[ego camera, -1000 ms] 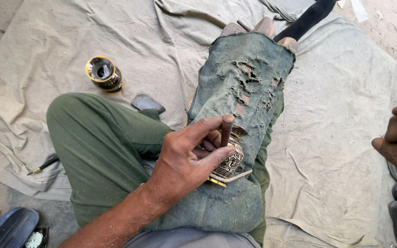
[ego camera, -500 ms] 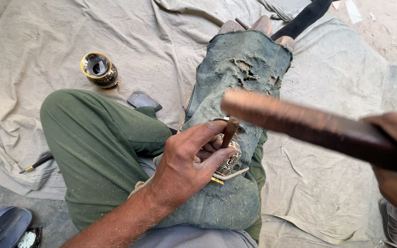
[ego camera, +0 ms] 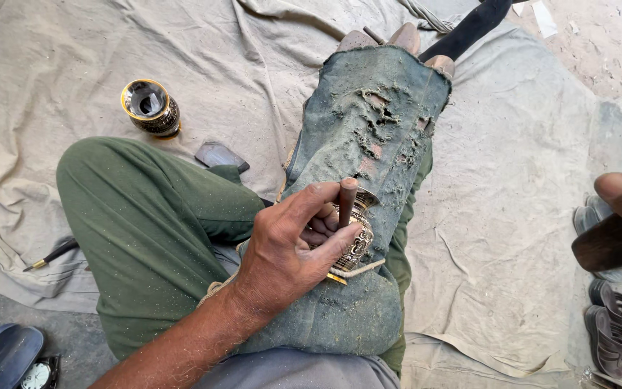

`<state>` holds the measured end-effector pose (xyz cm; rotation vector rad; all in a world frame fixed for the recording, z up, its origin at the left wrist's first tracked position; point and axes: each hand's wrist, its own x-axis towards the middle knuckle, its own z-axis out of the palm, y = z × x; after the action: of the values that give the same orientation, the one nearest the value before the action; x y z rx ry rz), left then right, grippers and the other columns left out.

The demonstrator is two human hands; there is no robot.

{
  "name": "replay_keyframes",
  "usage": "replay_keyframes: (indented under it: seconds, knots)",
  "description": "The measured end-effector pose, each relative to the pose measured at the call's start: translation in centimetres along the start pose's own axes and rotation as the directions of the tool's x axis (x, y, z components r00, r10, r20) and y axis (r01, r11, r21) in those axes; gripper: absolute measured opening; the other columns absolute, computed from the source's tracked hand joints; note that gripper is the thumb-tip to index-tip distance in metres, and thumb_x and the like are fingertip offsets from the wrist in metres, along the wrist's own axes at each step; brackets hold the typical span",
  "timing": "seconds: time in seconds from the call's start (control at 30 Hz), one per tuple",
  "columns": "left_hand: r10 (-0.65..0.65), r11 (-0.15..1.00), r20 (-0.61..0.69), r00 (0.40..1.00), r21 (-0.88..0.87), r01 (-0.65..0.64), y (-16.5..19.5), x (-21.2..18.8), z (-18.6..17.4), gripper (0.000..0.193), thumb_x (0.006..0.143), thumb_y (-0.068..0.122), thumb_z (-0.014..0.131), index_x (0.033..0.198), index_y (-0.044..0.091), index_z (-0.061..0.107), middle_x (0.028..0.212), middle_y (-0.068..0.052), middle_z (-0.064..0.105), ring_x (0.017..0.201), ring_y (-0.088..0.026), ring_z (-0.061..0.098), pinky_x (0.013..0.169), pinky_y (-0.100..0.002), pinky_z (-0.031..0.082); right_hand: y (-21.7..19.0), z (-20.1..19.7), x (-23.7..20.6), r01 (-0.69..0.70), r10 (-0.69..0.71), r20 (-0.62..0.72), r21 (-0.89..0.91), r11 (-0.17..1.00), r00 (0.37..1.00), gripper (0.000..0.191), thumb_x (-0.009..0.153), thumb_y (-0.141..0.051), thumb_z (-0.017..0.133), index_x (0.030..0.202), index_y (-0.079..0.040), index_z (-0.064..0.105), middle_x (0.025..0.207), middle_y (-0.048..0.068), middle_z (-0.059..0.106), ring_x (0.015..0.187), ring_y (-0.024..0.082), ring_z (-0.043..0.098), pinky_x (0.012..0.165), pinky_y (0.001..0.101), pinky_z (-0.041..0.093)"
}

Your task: The person sits on the ground with a sandbag on their lap and hammers a small engraved brass pot using a wooden mallet and a metal punch, repositioning the punch around the pot's decorated surface. A second brass pot rests on the tarp beside them.

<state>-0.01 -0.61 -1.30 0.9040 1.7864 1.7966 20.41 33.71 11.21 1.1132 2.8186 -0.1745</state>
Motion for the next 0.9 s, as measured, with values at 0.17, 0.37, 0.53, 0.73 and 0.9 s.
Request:
replay_keyframes:
  seconds: [0.17, 0.37, 0.53, 0.73, 0.9]
  knots:
    - [0.072, 0.997, 0.037, 0.997, -0.016, -0.072, -0.1, 0.0, 0.0, 0.046, 0.089, 0.013, 0.083, 0.131, 0.007, 0.065, 0.097, -0.003, 0.069, 0.083, -0.005, 0.071, 0.071, -0.019, 0.066, -5.1, -2.1, -2.6, 0.054, -0.033, 0.123, -0.164, 0.985, 0.992, 0.025, 0.095, 0.004, 0.068, 0.119, 0.000, 0.062, 0.066, 0.013, 0.060, 0.048, 0.022, 0.065, 0.037, 0.0363, 0.054]
    - [-0.013, 0.999, 0.054, 0.998, 0.031, 0.011, -0.2, 0.6, 0.0, 0.047, 0.085, 0.015, 0.085, 0.128, 0.009, 0.067, 0.087, -0.003, 0.070, 0.074, -0.007, 0.071, 0.065, -0.022, 0.064, -8.8, -3.3, -2.5, -0.023, 0.025, -0.008, 0.153, 0.988, 1.000, 0.016, 0.102, -0.003, 0.069, 0.110, 0.003, 0.056, 0.070, 0.015, 0.058, 0.055, 0.021, 0.063, 0.047, 0.0352, 0.052]
    - [0.066, 0.998, 0.038, 0.997, -0.004, -0.066, 0.5, 0.4, -0.4, 0.044, 0.087, 0.012, 0.084, 0.127, 0.007, 0.067, 0.093, -0.004, 0.071, 0.079, -0.008, 0.072, 0.069, -0.022, 0.065, -8.5, -2.8, -4.3, 0.019, 0.064, 0.208, -0.378, 0.926, 0.976, 0.032, 0.086, -0.004, 0.076, 0.116, -0.012, 0.070, 0.078, 0.004, 0.065, 0.058, 0.015, 0.063, 0.055, 0.0288, 0.055]
    - [-0.003, 0.984, -0.077, 0.997, -0.179, -0.011, 0.7, -0.9, -2.6, 0.044, 0.090, 0.008, 0.080, 0.131, 0.005, 0.064, 0.097, -0.005, 0.074, 0.086, -0.009, 0.074, 0.075, -0.023, 0.069, -11.1, 4.6, -6.4, -0.248, 0.178, 0.199, 0.423, 0.872, 0.964, 0.037, 0.079, -0.003, 0.080, 0.113, 0.001, 0.066, 0.091, 0.013, 0.071, 0.073, 0.020, 0.072, 0.066, 0.0352, 0.061]
    - [-0.058, 0.992, 0.034, 0.998, 0.114, 0.054, 0.5, -0.9, -3.2, 0.048, 0.082, 0.006, 0.080, 0.127, 0.003, 0.067, 0.102, -0.009, 0.077, 0.076, -0.014, 0.074, 0.059, -0.028, 0.059, -13.6, 12.4, -8.9, -0.388, 0.095, 0.377, 0.882, 0.267, 0.921, 0.052, 0.069, 0.008, 0.075, 0.119, 0.010, 0.064, 0.121, 0.021, 0.075, 0.106, 0.022, 0.075, 0.089, 0.0376, 0.062]
